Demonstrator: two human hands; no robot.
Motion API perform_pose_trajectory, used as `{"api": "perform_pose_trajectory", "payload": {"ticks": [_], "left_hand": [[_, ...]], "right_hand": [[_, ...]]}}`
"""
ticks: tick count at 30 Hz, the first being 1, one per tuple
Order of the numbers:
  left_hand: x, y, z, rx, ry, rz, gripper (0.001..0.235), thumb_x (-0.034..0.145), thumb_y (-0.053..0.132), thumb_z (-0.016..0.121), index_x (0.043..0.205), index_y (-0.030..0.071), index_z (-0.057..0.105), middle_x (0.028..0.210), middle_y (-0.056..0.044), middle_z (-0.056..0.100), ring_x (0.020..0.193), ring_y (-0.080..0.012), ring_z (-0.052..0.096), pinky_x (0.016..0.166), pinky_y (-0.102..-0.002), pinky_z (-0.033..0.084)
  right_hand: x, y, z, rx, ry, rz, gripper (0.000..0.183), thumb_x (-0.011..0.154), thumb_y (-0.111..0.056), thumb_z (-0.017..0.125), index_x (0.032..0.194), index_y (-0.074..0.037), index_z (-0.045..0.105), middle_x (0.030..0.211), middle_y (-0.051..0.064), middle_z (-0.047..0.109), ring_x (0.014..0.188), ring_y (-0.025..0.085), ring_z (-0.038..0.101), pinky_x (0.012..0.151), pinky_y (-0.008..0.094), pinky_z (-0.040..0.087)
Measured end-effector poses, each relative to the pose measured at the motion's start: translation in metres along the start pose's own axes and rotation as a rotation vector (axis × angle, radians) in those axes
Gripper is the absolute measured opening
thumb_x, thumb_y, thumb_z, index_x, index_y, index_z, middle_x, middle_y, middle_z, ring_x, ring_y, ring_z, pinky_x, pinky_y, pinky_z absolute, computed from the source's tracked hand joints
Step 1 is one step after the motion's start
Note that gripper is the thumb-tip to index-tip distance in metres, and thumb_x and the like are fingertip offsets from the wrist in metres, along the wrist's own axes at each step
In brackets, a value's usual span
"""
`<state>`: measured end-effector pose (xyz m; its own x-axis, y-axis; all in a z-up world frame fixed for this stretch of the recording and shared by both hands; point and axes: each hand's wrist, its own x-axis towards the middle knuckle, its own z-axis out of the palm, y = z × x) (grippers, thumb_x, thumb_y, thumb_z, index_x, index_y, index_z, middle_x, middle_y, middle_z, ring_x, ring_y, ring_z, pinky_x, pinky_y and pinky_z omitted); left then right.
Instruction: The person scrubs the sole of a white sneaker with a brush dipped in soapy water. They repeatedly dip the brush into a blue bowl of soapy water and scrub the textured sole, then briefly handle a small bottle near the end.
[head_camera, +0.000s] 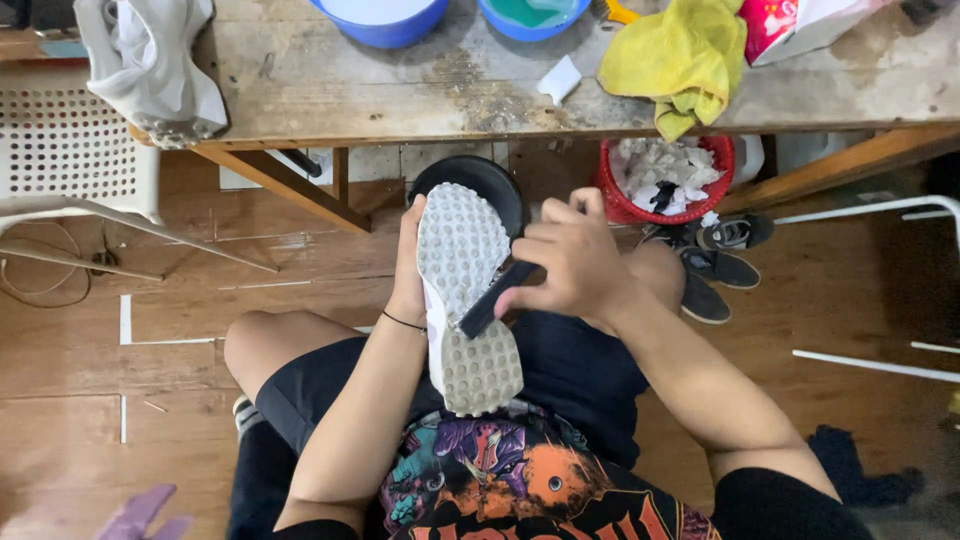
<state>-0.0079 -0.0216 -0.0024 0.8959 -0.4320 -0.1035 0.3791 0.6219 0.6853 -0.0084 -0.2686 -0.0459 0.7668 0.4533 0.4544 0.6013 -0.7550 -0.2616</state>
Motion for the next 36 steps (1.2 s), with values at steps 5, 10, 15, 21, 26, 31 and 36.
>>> {"api": "perform_pose_trajectory", "payload": {"ticks": [5,10,15,21,26,31,36], "left_hand": [[0.007,-0.004,0.003,-0.011,0.007,-0.036,0.093,0.108,0.078,0.069,0.142,-0.007,0.069,0.136,-0.031,0.077,0.116,-0.0413,0.079,0.102,-0.053,0.066],[0.006,-0.003,0.01,-0.021,0.002,-0.042,0.092,0.107,0.079,0.069,0.141,-0.007,0.07,0.135,-0.032,0.078,0.115,-0.0416,0.079,0.102,-0.053,0.066],[0.017,0.011,0.006,-0.03,-0.032,-0.037,0.092,0.107,0.079,0.069,0.141,-0.007,0.07,0.134,-0.032,0.078,0.114,-0.0419,0.079,0.101,-0.053,0.067],[0.042,0.029,-0.017,-0.043,-0.058,-0.086,0.092,0.107,0.079,0.069,0.14,-0.007,0.071,0.133,-0.032,0.078,0.113,-0.0423,0.08,0.1,-0.053,0.067],[0.07,0.038,-0.041,-0.093,-0.07,-0.118,0.091,0.107,0.079,0.069,0.139,-0.007,0.072,0.132,-0.033,0.078,0.111,-0.0427,0.08,0.099,-0.053,0.067],[0.088,0.044,-0.058,-0.141,-0.069,-0.147,0.091,0.107,0.079,0.069,0.138,-0.007,0.072,0.131,-0.033,0.078,0.11,-0.043,0.08,0.098,-0.053,0.067],[0.109,0.046,-0.061,-0.192,-0.082,-0.189,0.091,0.107,0.079,0.069,0.138,-0.006,0.073,0.13,-0.033,0.079,0.109,-0.0433,0.08,0.097,-0.053,0.068]], "right_hand": [[0.001,0.008,0.013,0.007,0.035,0.029,0.08,0.097,-0.102,0.061,0.083,-0.023,0.065,0.073,-0.003,0.058,0.083,0.024,0.058,0.096,0.053,0.037],[-0.002,0.019,0.015,0.078,0.024,0.046,0.076,0.095,-0.099,0.066,0.083,-0.024,0.066,0.073,-0.004,0.06,0.082,0.023,0.06,0.096,0.051,0.036],[0.002,-0.015,0.013,0.127,-0.006,0.094,0.079,0.09,-0.101,0.065,0.082,-0.023,0.063,0.071,-0.004,0.057,0.08,0.022,0.059,0.096,0.05,0.036],[0.054,0.023,-0.045,-0.004,-0.111,0.467,0.058,0.103,-0.076,0.076,0.11,-0.019,0.067,0.068,0.0,0.067,0.085,0.028,0.073,0.097,0.049,0.048],[0.143,0.034,-0.091,0.017,-0.057,0.431,0.06,0.087,-0.005,0.073,0.143,-0.01,0.051,0.108,0.02,0.073,0.102,0.054,0.073,0.09,0.063,0.056],[0.246,0.05,-0.083,-0.091,-0.316,0.459,0.033,0.107,-0.006,0.06,0.139,-0.003,0.061,0.127,0.02,0.07,0.126,0.041,0.067,0.093,0.058,0.052],[0.285,0.094,-0.042,-0.255,-0.341,0.191,0.036,0.116,-0.005,0.061,0.15,0.001,0.069,0.141,0.019,0.077,0.131,0.042,0.067,0.092,0.061,0.059]]}}
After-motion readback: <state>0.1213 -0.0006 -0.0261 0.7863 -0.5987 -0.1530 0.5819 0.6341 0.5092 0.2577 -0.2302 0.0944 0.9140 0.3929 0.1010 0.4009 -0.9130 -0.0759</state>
